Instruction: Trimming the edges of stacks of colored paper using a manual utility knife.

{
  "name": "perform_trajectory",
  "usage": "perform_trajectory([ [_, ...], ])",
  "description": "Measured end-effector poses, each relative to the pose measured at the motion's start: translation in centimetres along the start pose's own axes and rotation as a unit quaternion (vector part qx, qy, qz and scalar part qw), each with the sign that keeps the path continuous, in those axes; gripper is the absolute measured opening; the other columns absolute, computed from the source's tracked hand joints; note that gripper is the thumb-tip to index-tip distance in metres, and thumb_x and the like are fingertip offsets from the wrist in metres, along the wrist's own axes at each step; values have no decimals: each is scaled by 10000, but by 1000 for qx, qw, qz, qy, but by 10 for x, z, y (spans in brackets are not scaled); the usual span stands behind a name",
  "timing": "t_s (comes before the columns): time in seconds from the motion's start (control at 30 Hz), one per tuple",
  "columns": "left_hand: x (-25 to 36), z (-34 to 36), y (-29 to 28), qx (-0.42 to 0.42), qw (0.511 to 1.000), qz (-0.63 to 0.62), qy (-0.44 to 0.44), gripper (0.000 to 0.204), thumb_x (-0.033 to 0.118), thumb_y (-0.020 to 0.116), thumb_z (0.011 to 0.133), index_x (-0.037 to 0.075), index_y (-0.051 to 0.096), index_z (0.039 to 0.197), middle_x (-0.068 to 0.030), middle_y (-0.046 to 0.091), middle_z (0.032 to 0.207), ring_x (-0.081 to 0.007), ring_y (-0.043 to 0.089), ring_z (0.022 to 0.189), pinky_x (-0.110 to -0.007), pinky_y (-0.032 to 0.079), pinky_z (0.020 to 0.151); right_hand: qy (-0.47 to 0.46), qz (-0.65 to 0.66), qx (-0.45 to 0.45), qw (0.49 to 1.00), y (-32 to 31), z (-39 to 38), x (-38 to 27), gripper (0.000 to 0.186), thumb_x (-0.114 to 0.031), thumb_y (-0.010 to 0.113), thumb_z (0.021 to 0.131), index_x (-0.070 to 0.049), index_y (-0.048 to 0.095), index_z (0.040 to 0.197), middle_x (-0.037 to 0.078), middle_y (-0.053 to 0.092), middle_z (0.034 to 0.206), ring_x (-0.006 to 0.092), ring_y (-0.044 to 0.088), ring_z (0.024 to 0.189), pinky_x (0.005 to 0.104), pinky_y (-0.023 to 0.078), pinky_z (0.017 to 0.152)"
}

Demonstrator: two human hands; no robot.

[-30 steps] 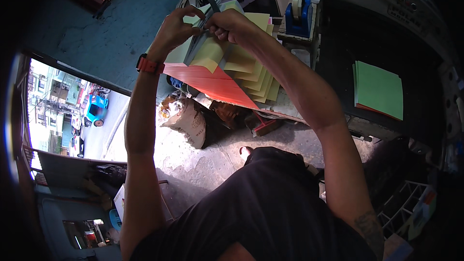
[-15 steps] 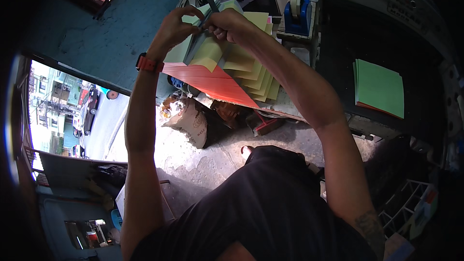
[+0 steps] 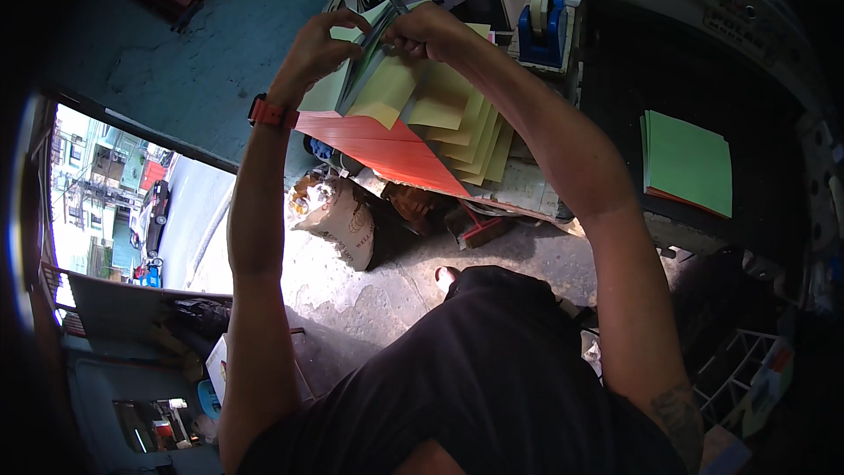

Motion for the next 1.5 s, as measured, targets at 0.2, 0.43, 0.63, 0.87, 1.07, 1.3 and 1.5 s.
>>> perform_trajectory([
  [0.2, 0, 1, -1, 4, 1000, 5, -2, 324, 77, 713, 661, 80, 713, 985, -80, 639, 989, -158, 584, 762, -292, 461, 631, -12, -59, 1, 998, -2, -2, -8, 136, -132, 684, 870, 4, 695, 859, -30, 499, 589, 27, 334, 454, 217, 216, 391],
  [0.43, 6, -3, -5, 61, 992, 77, 73, 318, 127, 738, 655, 87, 714, 970, -100, 680, 897, -196, 648, 794, -327, 504, 747, -70, -24, 36, 997, -4, -59, -6, 227, -219, 566, 955, 4, 600, 936, 2, 533, 623, 72, 404, 438, 225, 321, 414],
  [0.63, -2, -3, -3, 58, 995, 71, 43, 338, 183, 755, 645, 127, 729, 978, -140, 676, 1105, -300, 624, 1086, -384, 470, 960, 24, 27, -38, 999, -2, -112, 12, 254, -180, 492, 968, 42, 608, 1010, 90, 659, 725, 109, 578, 493, 234, 442, 435],
  [0.87, -2, -3, -3, 59, 994, 79, 55, 350, 225, 767, 641, 149, 738, 981, -144, 671, 1121, -314, 620, 1090, -395, 475, 955, 51, 28, -115, 992, 16, -116, 15, 264, -160, 488, 967, 72, 602, 1022, 204, 705, 846, 180, 671, 586, 279, 545, 509],
  [1.07, -2, -3, -5, 66, 990, 88, 83, 357, 202, 746, 642, 161, 734, 996, -175, 648, 1125, -297, 683, 904, -398, 539, 801, 28, -13, -83, 996, 9, -119, 7, 243, -159, 509, 956, 54, 607, 1021, 191, 714, 843, 162, 673, 586, 273, 548, 520],
  [1.3, -5, -2, -3, 72, 992, 58, 84, 362, 194, 726, 635, 135, 730, 992, -188, 654, 1105, -288, 695, 804, -385, 553, 730, 25, -24, -59, 998, 14, -113, 3, 249, -195, 538, 955, 24, 637, 1018, 143, 719, 792, 119, 630, 496, 219, 523, 472],
  [1.5, 4, -7, -7, 81, 989, 72, 101, 369, 202, 722, 645, 119, 725, 1004, -175, 682, 1007, -279, 694, 771, -383, 552, 730, 26, -32, -105, 994, 26, -109, 6, 249, -178, 555, 938, 49, 654, 964, 126, 713, 784, 111, 623, 503, 211, 495, 452],
])
Point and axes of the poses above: each hand's wrist, its own z-axis towards the middle knuckle, its own y-axis out of the palm, x = y × z, the point moved 5 cm from there along z, towards the middle knuckle
